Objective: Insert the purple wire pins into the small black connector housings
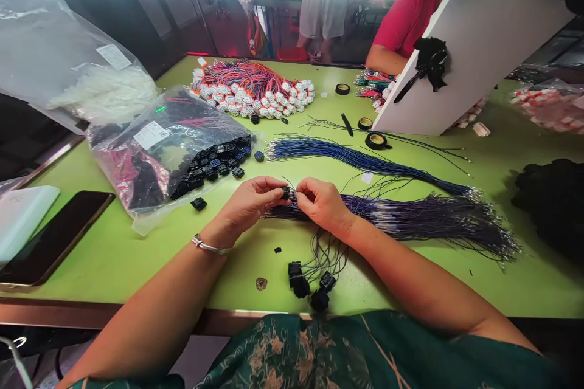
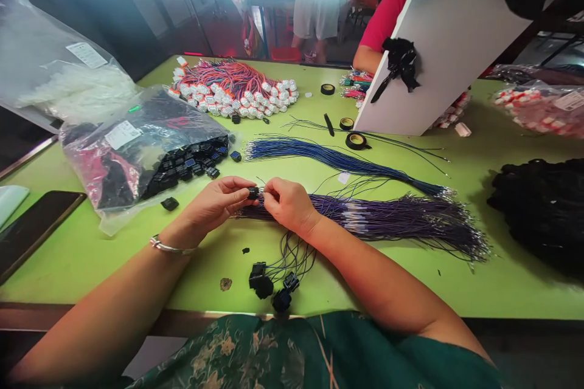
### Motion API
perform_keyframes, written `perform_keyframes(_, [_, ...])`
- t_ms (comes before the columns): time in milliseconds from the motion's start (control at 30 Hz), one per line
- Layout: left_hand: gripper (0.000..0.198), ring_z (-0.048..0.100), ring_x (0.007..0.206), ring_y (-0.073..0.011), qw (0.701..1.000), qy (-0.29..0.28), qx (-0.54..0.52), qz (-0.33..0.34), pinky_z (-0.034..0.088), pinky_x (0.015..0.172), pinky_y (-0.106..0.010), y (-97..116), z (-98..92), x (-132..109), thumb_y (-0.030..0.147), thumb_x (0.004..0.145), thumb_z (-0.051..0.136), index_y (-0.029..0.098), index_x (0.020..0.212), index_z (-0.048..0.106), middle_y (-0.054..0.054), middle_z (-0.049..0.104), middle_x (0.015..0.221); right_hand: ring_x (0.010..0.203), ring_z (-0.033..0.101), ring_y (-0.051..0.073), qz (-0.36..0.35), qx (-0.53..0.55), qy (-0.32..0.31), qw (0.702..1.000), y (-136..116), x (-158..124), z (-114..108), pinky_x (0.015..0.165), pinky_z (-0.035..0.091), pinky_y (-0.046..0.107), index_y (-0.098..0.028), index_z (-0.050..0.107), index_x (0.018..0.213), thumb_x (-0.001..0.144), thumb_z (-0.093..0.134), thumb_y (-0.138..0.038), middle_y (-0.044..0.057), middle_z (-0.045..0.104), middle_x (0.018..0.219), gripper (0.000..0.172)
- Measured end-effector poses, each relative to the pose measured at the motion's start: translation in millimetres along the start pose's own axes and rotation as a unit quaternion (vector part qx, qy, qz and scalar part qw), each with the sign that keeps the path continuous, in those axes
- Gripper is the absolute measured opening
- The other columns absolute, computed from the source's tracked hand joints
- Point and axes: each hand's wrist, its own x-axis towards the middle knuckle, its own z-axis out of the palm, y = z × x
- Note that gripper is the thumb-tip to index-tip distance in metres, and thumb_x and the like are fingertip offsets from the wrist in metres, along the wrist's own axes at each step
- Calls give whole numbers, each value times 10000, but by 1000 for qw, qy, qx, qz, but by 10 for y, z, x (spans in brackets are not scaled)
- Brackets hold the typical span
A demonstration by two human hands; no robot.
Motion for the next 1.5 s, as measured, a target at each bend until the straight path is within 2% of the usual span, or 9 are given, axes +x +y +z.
perform_keyframes(167, [239,704,715,-150,998,-10,56,30,554,744,-255,-41,-8,-5,208,649,817,148,860,723,-45,740,798,536,460,91,2,13,6,1000,13,-13,31,548,361,215,-174,586,745,778,524,-156,-25,563,605,73])
perform_keyframes(367, [221,708,726,-158,999,-26,39,26,559,772,-279,-68,19,-13,217,664,805,149,857,723,-46,740,810,533,459,94,5,6,12,1000,38,-36,49,544,363,218,-175,581,738,766,528,-149,-26,562,597,66])
perform_keyframes(533, [232,701,731,-166,999,2,33,34,570,771,-305,-51,59,-24,230,647,814,137,840,724,-48,732,814,540,472,95,5,19,35,999,24,-50,71,556,380,223,-173,583,730,768,533,-160,-18,575,610,65])
perform_keyframes(867, [260,689,707,-150,999,27,-5,22,568,750,-284,-9,74,-18,211,590,847,118,799,723,-45,722,799,514,449,87,79,60,37,994,16,-25,90,526,365,218,-171,594,700,746,549,-175,-36,548,570,64])
perform_keyframes(1267, [244,693,723,-166,1000,-8,-8,3,563,761,-306,-42,67,-15,211,617,835,114,813,727,-75,733,814,563,483,115,1,-40,29,999,0,-63,116,571,375,238,-184,554,731,784,508,-167,-4,580,625,72])
perform_keyframes(1500, [251,696,670,-151,999,34,-8,14,566,737,-292,-32,81,-19,219,608,840,129,813,725,-52,735,785,562,482,116,8,-39,56,998,-31,-61,113,570,374,240,-184,555,721,773,525,-168,-7,566,612,62])
